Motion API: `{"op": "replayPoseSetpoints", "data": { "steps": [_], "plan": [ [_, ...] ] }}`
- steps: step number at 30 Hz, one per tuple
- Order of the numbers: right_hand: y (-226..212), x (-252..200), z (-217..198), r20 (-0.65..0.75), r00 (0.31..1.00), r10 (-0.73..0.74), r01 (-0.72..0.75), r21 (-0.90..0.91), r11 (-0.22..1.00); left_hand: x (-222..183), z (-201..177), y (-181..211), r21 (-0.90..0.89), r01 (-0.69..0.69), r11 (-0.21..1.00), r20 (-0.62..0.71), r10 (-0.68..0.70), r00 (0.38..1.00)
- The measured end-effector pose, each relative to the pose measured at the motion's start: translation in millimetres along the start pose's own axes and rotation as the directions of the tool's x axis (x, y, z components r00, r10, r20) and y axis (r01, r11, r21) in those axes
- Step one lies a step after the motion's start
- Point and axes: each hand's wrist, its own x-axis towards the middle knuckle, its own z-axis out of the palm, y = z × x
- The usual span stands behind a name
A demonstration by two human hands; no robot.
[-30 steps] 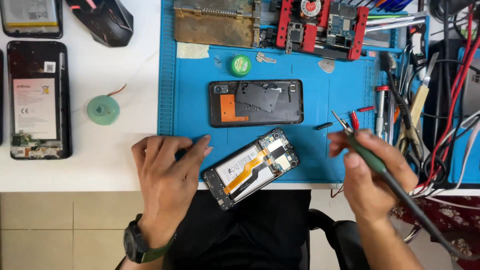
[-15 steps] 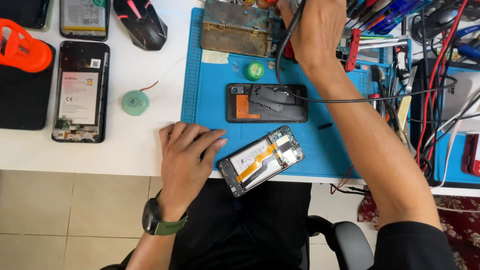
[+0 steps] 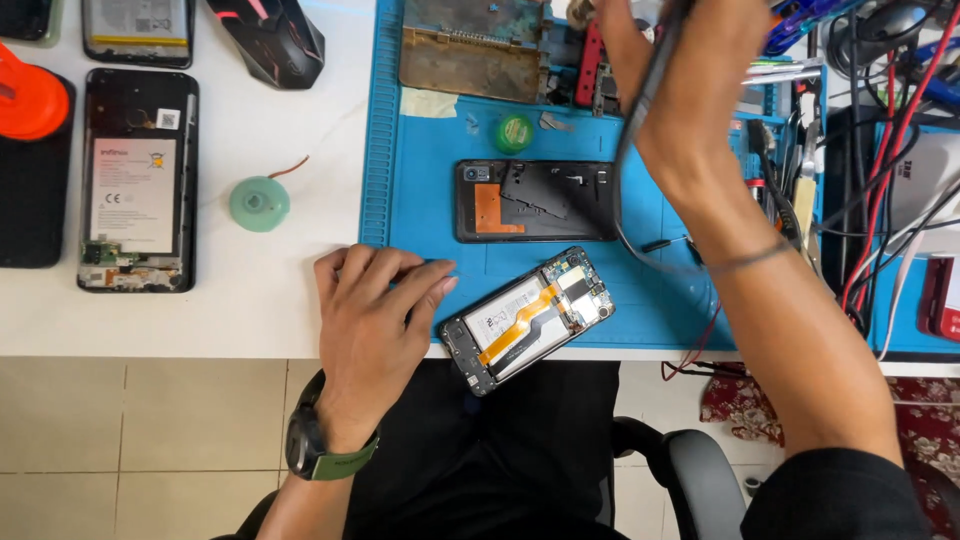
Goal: The person works on a disassembled smartphone placed on their lap. They use a soldering iron to work on the motherboard, apply flux, and then use a multimeter with red and black probes to test the circuit. The person handles the phone and tools while seated.
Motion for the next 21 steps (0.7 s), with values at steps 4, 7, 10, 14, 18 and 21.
{"op": "replayPoseSetpoints", "data": {
  "steps": [4,7,10,14,18,21],
  "plan": [
    [-106.3,-22.7,-99.8,0.338,0.877,0.342,-0.320,-0.120,0.940,3.0,-2.4,1.8,-0.017,0.000,1.000,0.002,0.000,1.000],
    [-116.1,-81.7,-133.9,0.410,0.699,0.586,-0.486,-0.329,0.810,5.0,-3.3,5.0,-0.007,0.001,1.000,-0.014,-0.001,1.000],
    [-111.9,-126.7,-140.4,0.454,0.777,0.436,-0.330,-0.296,0.896,5.5,-3.1,6.1,0.030,-0.020,0.999,-0.002,0.020,1.000],
    [-112.4,-151.4,-130.5,0.352,0.753,0.555,-0.498,-0.246,0.832,3.4,-0.9,8.7,0.070,-0.024,0.997,0.006,0.023,1.000],
    [-102.2,-171.2,-117.7,0.315,0.849,0.425,-0.468,0.075,0.880,1.9,0.1,8.1,0.096,-0.059,0.994,-0.026,0.062,0.998],
    [-98.5,-182.3,-113.8,0.301,0.850,0.432,-0.493,0.167,0.854,2.3,-0.7,9.7,0.090,-0.059,0.994,-0.022,0.061,0.998]
  ]
}}
